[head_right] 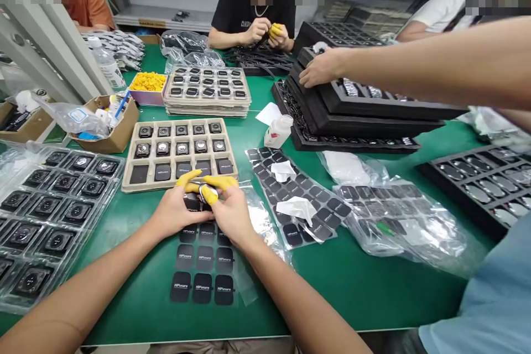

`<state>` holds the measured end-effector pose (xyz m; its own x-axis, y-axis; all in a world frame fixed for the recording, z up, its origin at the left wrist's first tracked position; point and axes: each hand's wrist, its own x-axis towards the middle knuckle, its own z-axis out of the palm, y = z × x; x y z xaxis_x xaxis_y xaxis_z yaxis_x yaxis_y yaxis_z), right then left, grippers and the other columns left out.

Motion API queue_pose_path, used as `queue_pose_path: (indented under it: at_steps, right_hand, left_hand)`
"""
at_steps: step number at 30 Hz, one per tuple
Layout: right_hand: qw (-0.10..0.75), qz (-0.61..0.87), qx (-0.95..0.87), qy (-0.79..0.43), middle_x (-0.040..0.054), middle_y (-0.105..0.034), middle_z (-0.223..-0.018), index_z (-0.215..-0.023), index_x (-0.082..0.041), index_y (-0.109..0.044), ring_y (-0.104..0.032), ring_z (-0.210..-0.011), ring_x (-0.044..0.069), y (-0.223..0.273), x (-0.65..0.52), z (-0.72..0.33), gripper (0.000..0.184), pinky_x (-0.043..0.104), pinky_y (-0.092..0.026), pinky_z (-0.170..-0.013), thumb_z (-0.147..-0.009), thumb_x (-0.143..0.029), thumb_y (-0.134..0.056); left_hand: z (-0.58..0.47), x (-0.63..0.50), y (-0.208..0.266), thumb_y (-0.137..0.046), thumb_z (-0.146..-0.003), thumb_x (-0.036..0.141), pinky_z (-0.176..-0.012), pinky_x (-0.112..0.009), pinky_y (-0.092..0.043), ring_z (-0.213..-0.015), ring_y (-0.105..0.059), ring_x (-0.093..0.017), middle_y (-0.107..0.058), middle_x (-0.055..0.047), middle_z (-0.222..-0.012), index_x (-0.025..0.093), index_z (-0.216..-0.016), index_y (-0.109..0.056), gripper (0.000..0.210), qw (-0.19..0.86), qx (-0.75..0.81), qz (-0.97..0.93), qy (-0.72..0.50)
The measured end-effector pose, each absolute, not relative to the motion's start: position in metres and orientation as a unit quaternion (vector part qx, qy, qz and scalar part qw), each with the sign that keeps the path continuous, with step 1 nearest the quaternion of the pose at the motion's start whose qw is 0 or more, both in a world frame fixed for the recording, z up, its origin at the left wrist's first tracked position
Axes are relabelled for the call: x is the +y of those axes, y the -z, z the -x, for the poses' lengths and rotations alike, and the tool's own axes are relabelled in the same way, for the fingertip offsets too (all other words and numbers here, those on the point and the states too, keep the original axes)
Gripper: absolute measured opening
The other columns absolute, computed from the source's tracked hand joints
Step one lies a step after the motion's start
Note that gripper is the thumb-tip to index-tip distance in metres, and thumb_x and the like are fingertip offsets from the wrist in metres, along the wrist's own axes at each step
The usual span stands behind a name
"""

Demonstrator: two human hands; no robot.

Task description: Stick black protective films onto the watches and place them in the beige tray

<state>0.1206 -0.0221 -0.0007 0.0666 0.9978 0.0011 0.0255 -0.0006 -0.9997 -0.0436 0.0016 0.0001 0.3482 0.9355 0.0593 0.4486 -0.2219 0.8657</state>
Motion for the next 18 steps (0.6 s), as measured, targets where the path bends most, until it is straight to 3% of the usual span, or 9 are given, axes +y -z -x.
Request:
queue_pose_path:
  at_steps: [4, 10, 15, 18]
  right_hand:
    - [0.478, 0.557, -0.565, -0.376, 0.0072, -0.074, -0.105, -0.103, -0.027, -0.076, -0.067, -0.106, 0.025, 0.013, -0.02, -0.111, 0.019, 0.045, -0.054, -0.096, -0.086, -0.033, -0.07]
    - [0.429, 0.593, -0.608, -0.309, 0.006, -0.075, -0.088, -0.09, -0.024, -0.076, -0.067, -0.093, 0.024, 0.01, -0.019, -0.123, 0.013, 0.041, -0.055, -0.086, -0.087, -0.021, -0.064]
    - [0.446, 0.588, -0.635, -0.228, 0.0074, -0.07, -0.095, -0.088, -0.024, -0.074, -0.064, -0.094, 0.024, 0.004, -0.02, -0.123, 0.011, 0.039, -0.054, -0.083, -0.086, -0.02, -0.064]
    - [0.475, 0.547, -0.638, -0.261, 0.0054, -0.067, -0.088, -0.083, -0.023, -0.07, -0.062, -0.088, 0.022, -0.01, -0.018, -0.137, 0.008, 0.038, -0.052, -0.079, -0.086, -0.022, -0.063]
  left_hand:
    - [0.042, 0.001, 0.003, -0.083, -0.069, 0.03, -0.1, -0.037, -0.055, -0.114, -0.071, -0.027, -0.07, -0.006, -0.13, 0.022, -0.134, -0.056, 0.071, 0.39, 0.499, -0.71, -0.309]
    - [0.043, 0.001, 0.005, -0.082, -0.073, 0.036, -0.092, -0.033, -0.058, -0.104, -0.074, -0.024, -0.078, -0.002, -0.113, 0.023, -0.12, -0.068, 0.051, 0.353, 0.504, -0.729, -0.301]
    - [0.044, 0.002, 0.004, -0.081, -0.075, 0.037, -0.089, -0.032, -0.057, -0.093, -0.075, -0.023, -0.08, 0.0, -0.106, 0.025, -0.119, -0.073, 0.047, 0.342, 0.487, -0.748, -0.294]
    - [0.045, 0.003, 0.002, -0.083, -0.074, 0.038, -0.086, -0.031, -0.058, -0.087, -0.075, -0.021, -0.08, 0.001, -0.103, 0.024, -0.123, -0.073, 0.052, 0.35, 0.486, -0.744, -0.296]
